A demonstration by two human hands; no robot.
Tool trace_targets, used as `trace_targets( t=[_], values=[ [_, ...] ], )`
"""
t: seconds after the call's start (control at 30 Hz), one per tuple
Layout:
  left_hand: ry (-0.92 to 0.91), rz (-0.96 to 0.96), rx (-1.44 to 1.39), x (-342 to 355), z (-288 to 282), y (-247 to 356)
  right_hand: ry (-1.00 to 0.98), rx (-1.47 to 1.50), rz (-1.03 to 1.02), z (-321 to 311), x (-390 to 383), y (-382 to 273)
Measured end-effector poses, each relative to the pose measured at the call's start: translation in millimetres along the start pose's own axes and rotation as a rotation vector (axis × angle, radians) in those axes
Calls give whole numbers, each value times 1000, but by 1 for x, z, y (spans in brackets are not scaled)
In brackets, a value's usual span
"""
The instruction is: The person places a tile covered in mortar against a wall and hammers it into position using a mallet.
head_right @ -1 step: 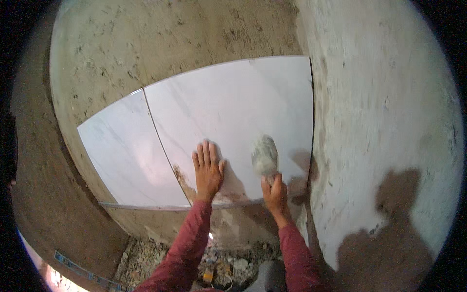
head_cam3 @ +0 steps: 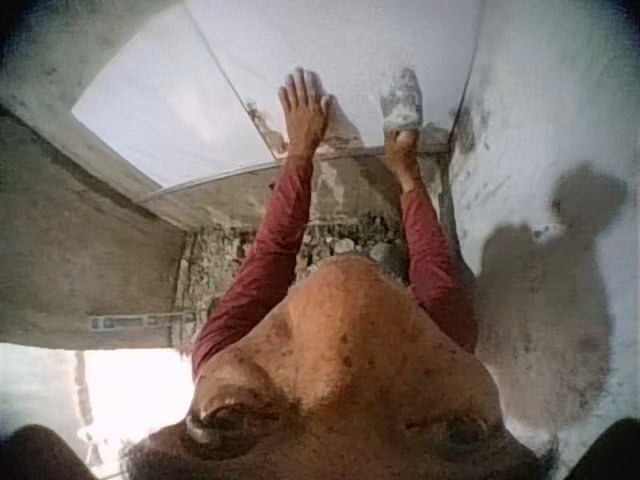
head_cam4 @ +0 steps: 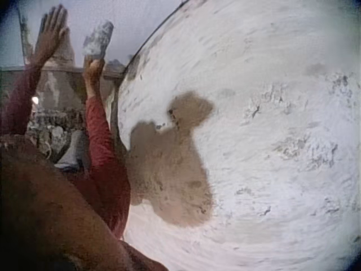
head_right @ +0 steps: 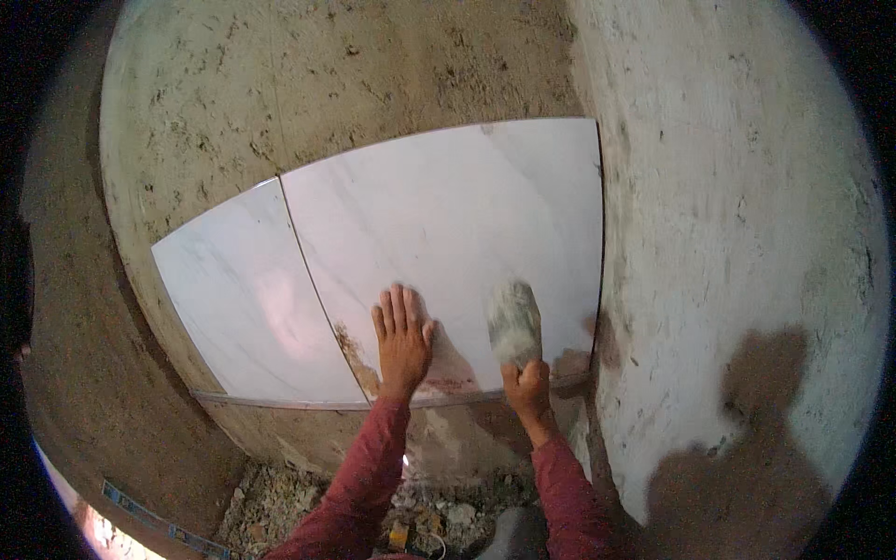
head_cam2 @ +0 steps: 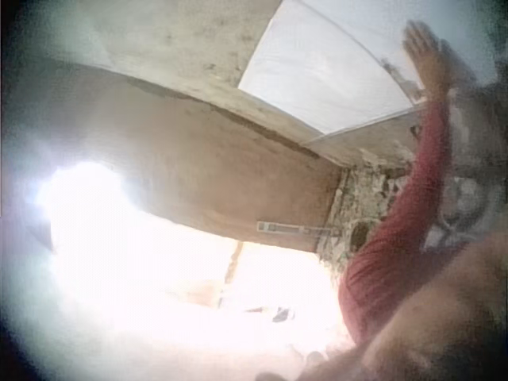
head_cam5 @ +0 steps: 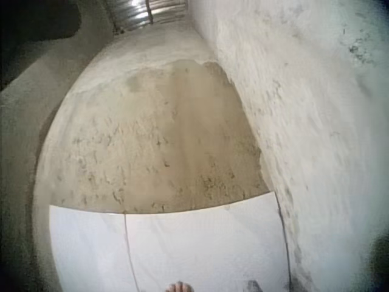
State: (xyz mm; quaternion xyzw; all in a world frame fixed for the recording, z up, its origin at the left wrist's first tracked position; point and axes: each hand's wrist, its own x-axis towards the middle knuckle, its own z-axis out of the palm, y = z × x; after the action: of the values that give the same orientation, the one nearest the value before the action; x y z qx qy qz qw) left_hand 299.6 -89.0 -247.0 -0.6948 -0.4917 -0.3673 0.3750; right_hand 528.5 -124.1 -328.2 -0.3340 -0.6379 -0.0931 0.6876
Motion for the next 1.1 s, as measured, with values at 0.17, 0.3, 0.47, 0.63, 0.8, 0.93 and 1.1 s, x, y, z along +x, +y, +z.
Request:
trace_targets(
  t=[0.17, 0.3, 0.47, 0.63, 0.8, 0.93, 1.1],
  values=[
    [-41, -70, -97, -32, -21, 6, -180, -81, 299, 0, 28, -21],
    [-119, -34, -105, -49, -35, -7, -81, 106, -42, -10, 34, -73],
    [-132, -56, -72, -62, -41, -27, -273, -92, 319, 42, 45, -89],
    [-73, -17, -82, -73, -38, -43, -121, 111, 66, 58, 23, -102],
    [-100, -100, -177, -110, -35, -54, -241, 3, 153, 80, 11, -94],
    [-127, -83, -185, -136, -35, -70, -264, -71, 187, 91, -6, -95],
    [-102, -100, -195, -127, -41, -83, -191, 42, 176, 117, -7, -90]
  ],
)
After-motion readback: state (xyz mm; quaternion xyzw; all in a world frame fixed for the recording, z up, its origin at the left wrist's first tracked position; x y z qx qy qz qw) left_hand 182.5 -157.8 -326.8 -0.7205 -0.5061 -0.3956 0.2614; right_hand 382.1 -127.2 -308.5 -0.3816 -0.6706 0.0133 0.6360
